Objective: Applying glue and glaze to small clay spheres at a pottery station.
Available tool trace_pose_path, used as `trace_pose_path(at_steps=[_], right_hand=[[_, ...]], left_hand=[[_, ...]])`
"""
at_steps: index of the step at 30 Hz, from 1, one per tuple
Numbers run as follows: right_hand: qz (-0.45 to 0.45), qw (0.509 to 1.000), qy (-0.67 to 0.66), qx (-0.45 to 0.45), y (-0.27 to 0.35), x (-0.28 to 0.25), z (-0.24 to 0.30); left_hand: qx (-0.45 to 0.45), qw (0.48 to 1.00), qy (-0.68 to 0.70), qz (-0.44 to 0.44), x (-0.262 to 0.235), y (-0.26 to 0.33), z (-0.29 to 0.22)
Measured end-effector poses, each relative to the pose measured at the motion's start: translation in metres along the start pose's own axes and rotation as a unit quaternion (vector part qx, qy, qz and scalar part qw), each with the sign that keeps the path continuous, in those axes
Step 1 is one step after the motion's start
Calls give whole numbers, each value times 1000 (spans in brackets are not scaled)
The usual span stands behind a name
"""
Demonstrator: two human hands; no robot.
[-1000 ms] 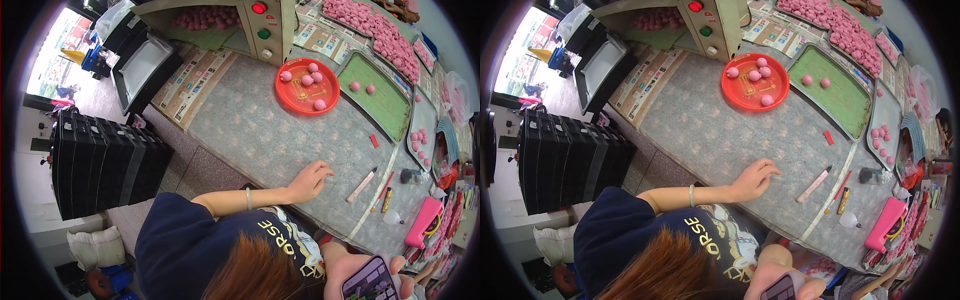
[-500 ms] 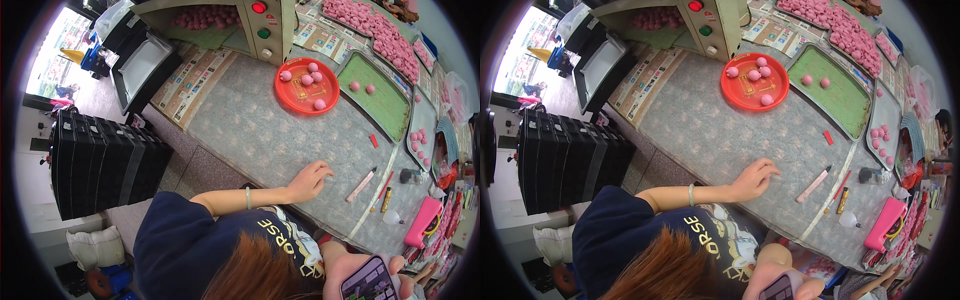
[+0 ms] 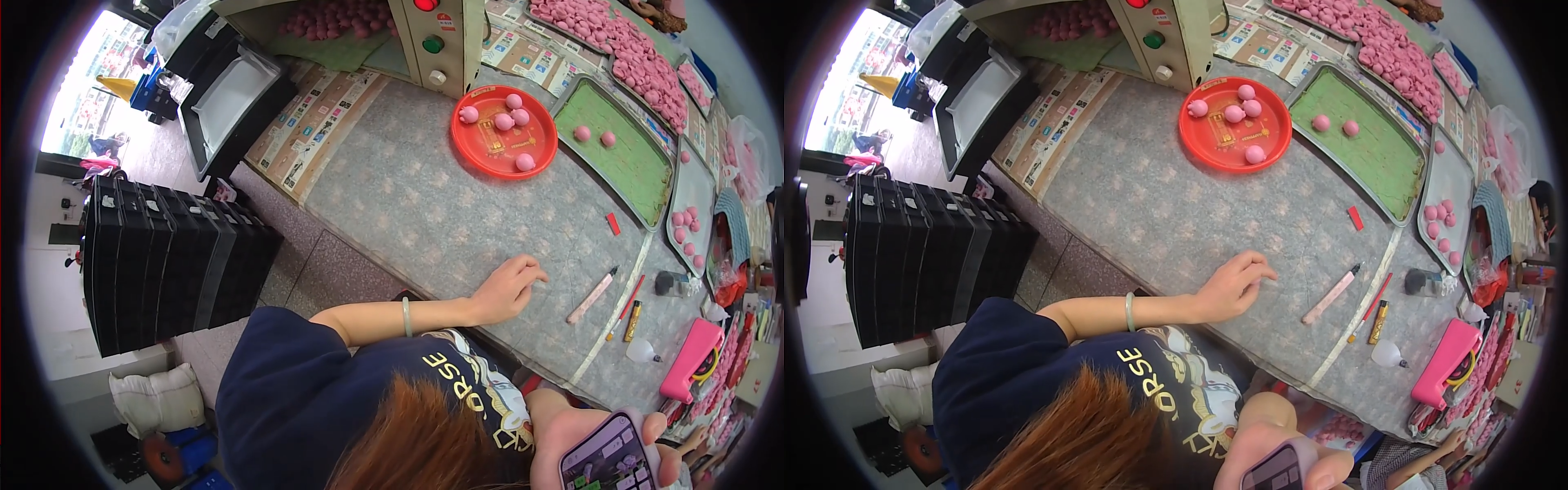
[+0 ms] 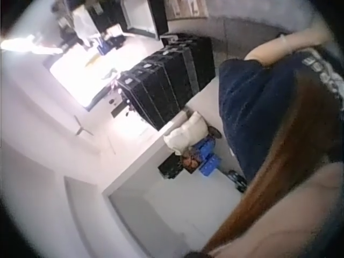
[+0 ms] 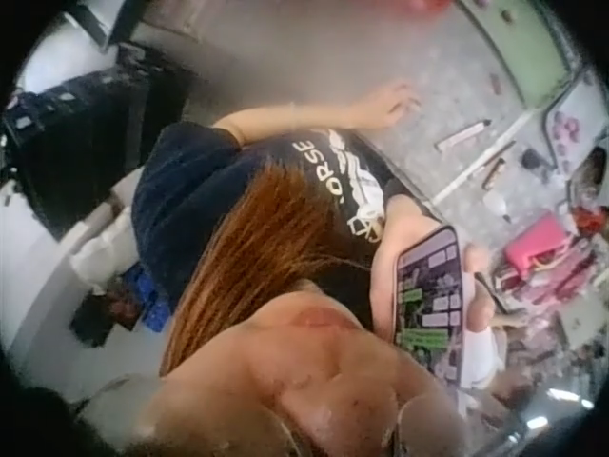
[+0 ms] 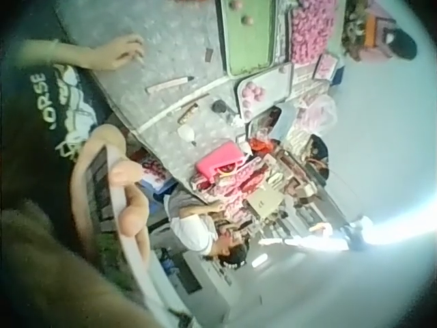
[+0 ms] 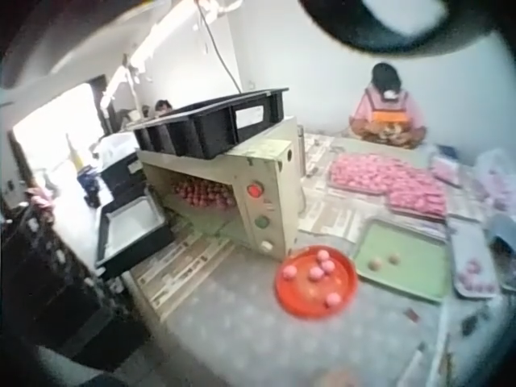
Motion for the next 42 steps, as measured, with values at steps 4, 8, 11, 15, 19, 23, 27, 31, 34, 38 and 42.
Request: trace_pose_path(at_steps=[4, 8, 11, 15, 19, 23, 27, 31, 34, 38, 42], right_hand=[[-175, 965, 149, -127, 16, 8, -6], [-176, 966, -190, 6, 23, 15, -7], [-225, 956, -186, 22, 21, 14, -1], [61, 932, -293, 205, 8, 3, 15], [109, 920, -300, 227, 10, -13, 18], [96, 932, -278, 212, 10, -2, 20], [17, 953, -240, 184, 6, 14, 22], [33, 994, -87, 62, 7, 15, 10], [158, 984, 48, 67, 27, 12, 0], [306, 699, -323, 560, 99, 20, -32], [250, 289, -457, 803, 175, 34, -62]], left_hand=[[10, 1000, -2, -7, 0, -1, 0], [-4, 1000, 7, -1, -1, 0, 0], [-1, 1000, 12, -4, -1, 0, 1], [-1, 1000, 16, -10, -1, 0, 1], [-15, 1000, 26, -10, 0, 1, 3], [-32, 998, 45, -6, -2, 0, 2], [-57, 995, 84, 0, -10, 5, -7], [-52, 997, 56, 6, -33, 21, -19], [-39, 999, 4, -32, -55, 31, -20], [-68, 994, -13, -87, -68, 41, -14], [-62, 994, -31, -90, -63, 41, -11]])
Point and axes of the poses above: each hand's wrist, its own y-axis away from the middle knuckle, its own x-axis out of the palm, z = x × y, the point moved 3 cm from there along -y, towards the middle knuckle, and after that the axes turned 13 degrees about y, right-handed, at the moved point
